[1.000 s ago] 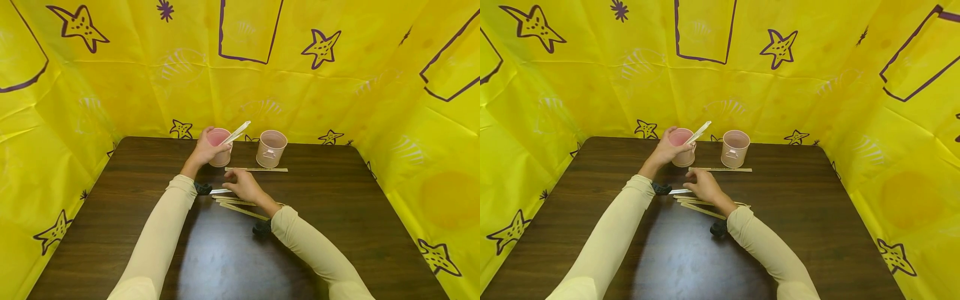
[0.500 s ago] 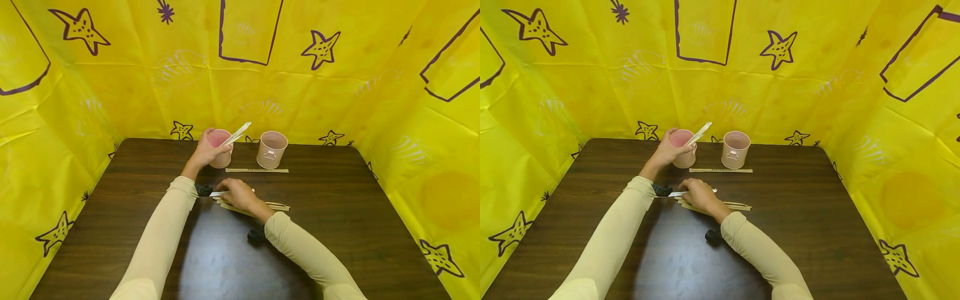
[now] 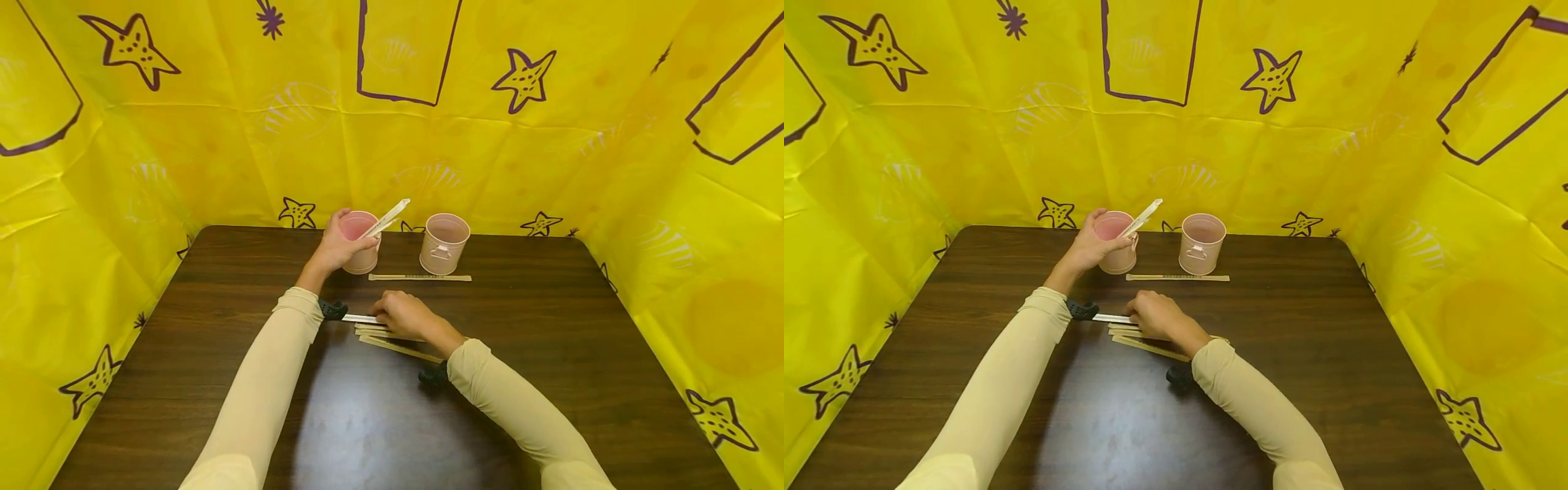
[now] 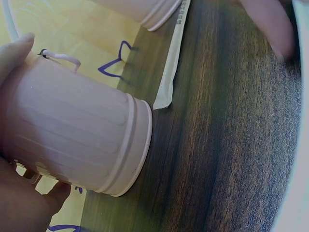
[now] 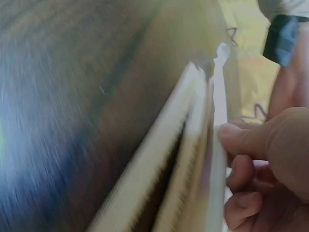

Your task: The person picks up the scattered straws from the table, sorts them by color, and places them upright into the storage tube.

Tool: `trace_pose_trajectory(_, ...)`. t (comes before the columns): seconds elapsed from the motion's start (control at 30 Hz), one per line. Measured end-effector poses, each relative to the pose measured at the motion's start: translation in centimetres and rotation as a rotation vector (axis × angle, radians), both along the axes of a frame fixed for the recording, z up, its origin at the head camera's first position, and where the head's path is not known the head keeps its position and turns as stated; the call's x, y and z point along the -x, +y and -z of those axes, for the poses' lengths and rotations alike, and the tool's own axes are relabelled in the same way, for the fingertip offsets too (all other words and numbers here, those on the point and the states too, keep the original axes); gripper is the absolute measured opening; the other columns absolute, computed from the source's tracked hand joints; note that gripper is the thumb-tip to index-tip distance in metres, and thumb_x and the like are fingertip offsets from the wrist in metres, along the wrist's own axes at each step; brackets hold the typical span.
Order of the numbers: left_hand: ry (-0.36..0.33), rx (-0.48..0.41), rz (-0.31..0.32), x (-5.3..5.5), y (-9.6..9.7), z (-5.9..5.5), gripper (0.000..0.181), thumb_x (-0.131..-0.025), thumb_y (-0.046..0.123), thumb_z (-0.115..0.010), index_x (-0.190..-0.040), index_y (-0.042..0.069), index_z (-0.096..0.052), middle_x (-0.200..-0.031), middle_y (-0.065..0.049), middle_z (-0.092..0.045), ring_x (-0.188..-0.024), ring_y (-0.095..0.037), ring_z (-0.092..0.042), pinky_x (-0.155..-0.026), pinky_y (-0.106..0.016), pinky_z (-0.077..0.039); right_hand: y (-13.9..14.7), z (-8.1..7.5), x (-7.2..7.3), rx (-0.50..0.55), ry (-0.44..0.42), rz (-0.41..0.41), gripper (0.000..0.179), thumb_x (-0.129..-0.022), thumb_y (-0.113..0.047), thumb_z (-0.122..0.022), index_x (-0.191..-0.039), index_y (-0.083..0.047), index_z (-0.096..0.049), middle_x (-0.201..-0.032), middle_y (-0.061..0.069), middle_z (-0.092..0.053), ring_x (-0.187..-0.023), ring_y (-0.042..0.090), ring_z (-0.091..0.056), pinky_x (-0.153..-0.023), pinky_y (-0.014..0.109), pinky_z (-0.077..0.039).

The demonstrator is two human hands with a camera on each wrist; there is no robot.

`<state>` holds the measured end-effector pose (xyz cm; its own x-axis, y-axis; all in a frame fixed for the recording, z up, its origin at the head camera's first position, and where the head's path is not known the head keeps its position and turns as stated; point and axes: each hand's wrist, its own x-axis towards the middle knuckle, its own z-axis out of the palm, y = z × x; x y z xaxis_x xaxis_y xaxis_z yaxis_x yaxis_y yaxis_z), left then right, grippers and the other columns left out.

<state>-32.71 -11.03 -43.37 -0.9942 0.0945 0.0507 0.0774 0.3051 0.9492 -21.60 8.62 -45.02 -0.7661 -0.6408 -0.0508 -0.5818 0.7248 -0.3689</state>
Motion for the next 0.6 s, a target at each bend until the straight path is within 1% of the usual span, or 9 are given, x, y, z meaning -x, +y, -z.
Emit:
trace_pose_trajectory(0.17,0.003,0.004,-0.003,0.0,0.1,-0.1,0.105,-0.078,0.030,-0.090,-0.158,0.012,-0.024,-0.154,-0.020,-0.036,-0.139,-0.038,-0.042,-0.119,-0.053,-0.035,1.9,-1.0,0.1,-0.072,-0.015,0.001,0.022,-0.101,-0.011,-0.062,-0.118,-0.010,-0.076,-0.110,0.009,-0.070,-0.108,0.028,-0.066,-0.091,0.046,-0.057)
trace_pose_trajectory(0.33,-0.004,0.007,-0.002,-0.1,0.1,-0.1,0.104,-0.078,0.030,-0.089,-0.158,0.014,-0.024,-0.155,-0.020,-0.036,-0.139,-0.038,-0.042,-0.119,-0.053,-0.035,4.0,-1.9,0.3,-0.088,-0.069,0.007,0.022,-0.102,-0.011,-0.059,-0.119,-0.007,-0.073,-0.115,0.011,-0.069,-0.111,0.029,-0.065,-0.098,0.045,-0.054)
trace_pose_trajectory(0.47,-0.005,0.009,-0.004,0.0,0.0,0.0,0.105,-0.078,0.032,-0.090,-0.158,0.014,-0.024,-0.154,-0.020,-0.036,-0.140,-0.038,-0.041,-0.119,-0.053,-0.034,5.7,-3.0,0.8,-0.039,-0.071,-0.033,0.020,-0.102,-0.010,-0.059,-0.114,-0.003,-0.072,-0.112,0.012,-0.070,-0.108,0.028,-0.065,-0.098,0.043,-0.053)
trace_pose_trajectory(0.53,-0.003,0.010,-0.006,0.1,0.1,0.1,0.105,-0.077,0.032,-0.090,-0.158,0.014,-0.024,-0.154,-0.020,-0.037,-0.139,-0.038,-0.042,-0.119,-0.052,-0.034,6.5,-3.8,1.0,0.003,-0.062,-0.047,0.017,-0.102,-0.010,-0.059,-0.111,-0.002,-0.072,-0.108,0.011,-0.070,-0.103,0.025,-0.065,-0.095,0.041,-0.054)
trace_pose_trajectory(0.6,-0.001,0.011,-0.005,0.2,0.1,0.2,0.105,-0.077,0.032,-0.090,-0.158,0.014,-0.024,-0.154,-0.020,-0.038,-0.139,-0.038,-0.043,-0.120,-0.052,-0.034,7.1,-4.7,1.3,0.064,-0.057,-0.044,0.014,-0.101,-0.010,-0.062,-0.106,-0.002,-0.071,-0.102,0.010,-0.070,-0.095,0.021,-0.064,-0.088,0.038,-0.053)
